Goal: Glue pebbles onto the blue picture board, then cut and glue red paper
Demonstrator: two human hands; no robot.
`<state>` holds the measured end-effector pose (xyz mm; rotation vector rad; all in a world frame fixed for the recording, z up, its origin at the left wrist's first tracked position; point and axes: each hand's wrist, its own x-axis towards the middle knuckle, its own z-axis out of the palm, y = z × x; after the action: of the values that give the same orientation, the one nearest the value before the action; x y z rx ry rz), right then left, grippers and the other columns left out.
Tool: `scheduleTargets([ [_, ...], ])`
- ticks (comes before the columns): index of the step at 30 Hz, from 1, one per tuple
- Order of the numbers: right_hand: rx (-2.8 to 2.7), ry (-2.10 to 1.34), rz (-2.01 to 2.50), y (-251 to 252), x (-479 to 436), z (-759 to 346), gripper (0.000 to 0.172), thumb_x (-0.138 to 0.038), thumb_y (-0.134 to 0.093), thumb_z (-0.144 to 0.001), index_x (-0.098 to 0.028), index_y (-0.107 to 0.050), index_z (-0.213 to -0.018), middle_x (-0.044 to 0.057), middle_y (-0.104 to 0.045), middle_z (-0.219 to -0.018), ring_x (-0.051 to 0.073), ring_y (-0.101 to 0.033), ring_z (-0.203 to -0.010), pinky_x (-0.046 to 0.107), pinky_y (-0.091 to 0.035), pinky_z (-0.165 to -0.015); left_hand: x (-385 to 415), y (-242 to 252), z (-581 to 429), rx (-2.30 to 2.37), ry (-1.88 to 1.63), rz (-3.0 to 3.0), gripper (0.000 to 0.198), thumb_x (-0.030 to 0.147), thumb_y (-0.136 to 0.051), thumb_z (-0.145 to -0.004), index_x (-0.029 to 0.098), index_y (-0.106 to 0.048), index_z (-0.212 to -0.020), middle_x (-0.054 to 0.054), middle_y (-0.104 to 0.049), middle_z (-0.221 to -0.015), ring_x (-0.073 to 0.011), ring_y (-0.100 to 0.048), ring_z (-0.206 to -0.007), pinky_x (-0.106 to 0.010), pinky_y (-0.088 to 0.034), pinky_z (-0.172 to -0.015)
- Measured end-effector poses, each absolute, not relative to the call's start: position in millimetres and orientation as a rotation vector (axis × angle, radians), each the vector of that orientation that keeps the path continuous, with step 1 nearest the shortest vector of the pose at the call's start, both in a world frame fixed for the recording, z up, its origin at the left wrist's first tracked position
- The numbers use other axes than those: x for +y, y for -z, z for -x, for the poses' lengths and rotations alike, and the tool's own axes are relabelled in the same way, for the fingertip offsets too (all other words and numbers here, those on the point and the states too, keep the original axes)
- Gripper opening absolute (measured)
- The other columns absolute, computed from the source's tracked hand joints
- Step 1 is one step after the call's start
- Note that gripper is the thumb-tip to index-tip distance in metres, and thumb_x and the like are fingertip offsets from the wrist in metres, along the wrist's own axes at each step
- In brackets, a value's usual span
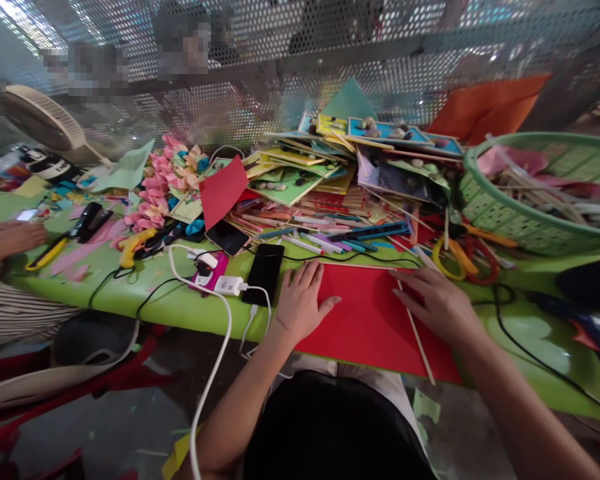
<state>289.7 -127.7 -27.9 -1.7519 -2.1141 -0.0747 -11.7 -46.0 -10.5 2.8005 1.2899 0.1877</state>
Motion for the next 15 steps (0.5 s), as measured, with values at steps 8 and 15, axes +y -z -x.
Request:
scheduleTargets([
  [8, -2.178, 0.159, 1.730, 34, -128, -296, 0.044, -0.038, -0.046, -0.104, -0.013, -0.069, -0.131, 0.015, -0.067, -0.097, 0.029, -0.067, -0.096, 0.041, -0.055, -0.088, -50, 9, 12, 1.289, -0.199, -2.807, 0.081, 0.068, -0.019, -0.103, 0.012, -0.036, -0.159, -0.011, -0.035, -0.168, -0.0284, -0.035, -0.152, -0.051, -0.033, -0.122],
  [15, -2.193, 0.179, 1.703, 43, -127, -302, 0.044, -0.039, -0.047, -0.103, -0.014, -0.067, -0.133, 0.015, -0.066, -0.098, 0.028, -0.067, -0.094, 0.040, -0.054, -0.085, -51, 9, 13, 1.291, -0.237, -2.792, 0.082, 0.068, -0.016, -0.102, 0.011, -0.037, -0.158, -0.012, -0.036, -0.167, -0.0284, -0.036, -0.151, -0.051, -0.033, -0.122],
])
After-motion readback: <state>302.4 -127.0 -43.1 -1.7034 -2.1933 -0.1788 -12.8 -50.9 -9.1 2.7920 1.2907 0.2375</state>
